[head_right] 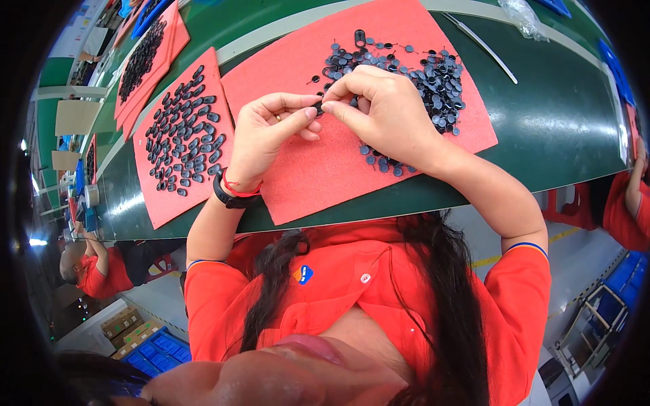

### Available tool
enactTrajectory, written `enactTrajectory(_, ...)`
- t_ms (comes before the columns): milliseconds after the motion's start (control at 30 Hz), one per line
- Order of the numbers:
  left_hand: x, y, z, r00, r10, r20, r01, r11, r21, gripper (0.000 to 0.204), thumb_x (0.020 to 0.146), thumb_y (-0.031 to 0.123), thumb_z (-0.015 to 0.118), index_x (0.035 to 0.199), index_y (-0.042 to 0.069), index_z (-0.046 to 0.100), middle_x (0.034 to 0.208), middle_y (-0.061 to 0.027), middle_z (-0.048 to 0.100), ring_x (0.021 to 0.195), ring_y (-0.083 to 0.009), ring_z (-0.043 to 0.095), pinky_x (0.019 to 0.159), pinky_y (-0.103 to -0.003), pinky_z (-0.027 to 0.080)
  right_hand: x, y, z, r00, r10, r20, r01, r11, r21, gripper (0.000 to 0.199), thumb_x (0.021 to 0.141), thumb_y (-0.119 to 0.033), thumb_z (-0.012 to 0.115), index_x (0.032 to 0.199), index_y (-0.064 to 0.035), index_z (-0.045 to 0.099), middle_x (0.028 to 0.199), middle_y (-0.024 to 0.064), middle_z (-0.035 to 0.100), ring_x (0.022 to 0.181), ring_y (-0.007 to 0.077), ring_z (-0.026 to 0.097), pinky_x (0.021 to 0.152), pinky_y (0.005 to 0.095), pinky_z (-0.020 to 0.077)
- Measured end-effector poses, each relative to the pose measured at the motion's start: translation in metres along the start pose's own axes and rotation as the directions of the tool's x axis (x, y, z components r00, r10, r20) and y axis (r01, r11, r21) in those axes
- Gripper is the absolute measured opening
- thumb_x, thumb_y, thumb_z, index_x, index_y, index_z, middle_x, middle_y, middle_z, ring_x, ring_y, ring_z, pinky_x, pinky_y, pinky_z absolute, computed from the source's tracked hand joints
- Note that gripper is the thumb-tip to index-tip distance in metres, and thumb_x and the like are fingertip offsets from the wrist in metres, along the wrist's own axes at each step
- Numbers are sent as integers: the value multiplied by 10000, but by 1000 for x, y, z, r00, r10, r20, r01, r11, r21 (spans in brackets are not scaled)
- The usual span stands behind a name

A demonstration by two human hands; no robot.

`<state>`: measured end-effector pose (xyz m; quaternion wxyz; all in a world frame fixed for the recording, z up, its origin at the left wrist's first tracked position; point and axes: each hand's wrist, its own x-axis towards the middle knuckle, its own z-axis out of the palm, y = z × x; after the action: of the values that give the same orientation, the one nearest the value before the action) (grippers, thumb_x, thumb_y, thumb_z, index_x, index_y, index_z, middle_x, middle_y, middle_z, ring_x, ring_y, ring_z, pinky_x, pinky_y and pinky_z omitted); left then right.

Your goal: The person assembles components by fitting small circular pieces into plastic parts by hand and placing the assembled items onto a pad.

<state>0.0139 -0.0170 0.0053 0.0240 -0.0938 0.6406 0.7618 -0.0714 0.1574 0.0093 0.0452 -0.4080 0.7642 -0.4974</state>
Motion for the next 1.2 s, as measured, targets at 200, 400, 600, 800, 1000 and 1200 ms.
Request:
enactTrajectory(200, -1, 0, 2, 1000, -16, 9, 16, 1000, -11, 201, 836, 20, 593, 1021, -59, 597, 872, -109, 641, 732, -127, 633, 674, -237, 535, -1, 2, 2, 1000, -22, -10, 22, 1000, -4, 73, 752, -48, 666, 790, -1, 624, 649, 11, 527, 471, 50, 362, 440, 217, 299)
enactTrajectory(400, -2, 0, 5, 1000, -12, -4, 12, 1000, -8, 181, 836, 14, 590, 1002, -57, 603, 841, -102, 640, 724, -125, 630, 664, -235, 533, -1, 3, 5, 999, -40, -27, 40, 999, -15, 102, 747, -53, 668, 761, 10, 590, 645, 15, 530, 468, 50, 376, 433, 219, 306)
enactTrajectory(600, -2, -1, 4, 1000, -2, 6, 2, 1000, -6, 172, 827, 13, 595, 973, -77, 587, 860, -126, 643, 704, -149, 646, 632, -243, 545, -2, -3, 4, 997, 69, -43, -66, 995, 72, 100, 753, -71, 673, 774, -14, 593, 630, -1, 524, 479, 34, 381, 446, 201, 308)
enactTrajectory(800, -3, 3, 3, 1000, -21, 22, 22, 1000, -19, 169, 825, 14, 597, 967, -77, 583, 870, -142, 644, 696, -159, 647, 623, -251, 546, 2, -4, -7, 906, 315, 284, -384, 894, 232, 158, 819, -152, 635, 842, 2, 608, 681, -22, 575, 556, 1, 444, 488, 180, 343)
enactTrajectory(1000, -2, 2, 5, 998, -55, 8, 55, 997, -52, 150, 822, 8, 595, 951, -68, 588, 842, -125, 640, 685, -147, 637, 614, -240, 536, 3, 4, -6, 862, 357, 360, -474, 820, 320, 162, 824, -148, 625, 858, 9, 610, 750, -4, 600, 650, 22, 511, 566, 176, 401)
enactTrajectory(1200, -4, 2, 6, 998, -65, 13, 65, 995, -77, 129, 818, -1, 598, 934, -56, 600, 828, -111, 637, 678, -129, 629, 606, -226, 529, 2, 3, -5, 863, 347, 367, -462, 836, 297, 147, 817, -137, 617, 834, 7, 594, 738, -3, 589, 644, 25, 509, 558, 177, 401)
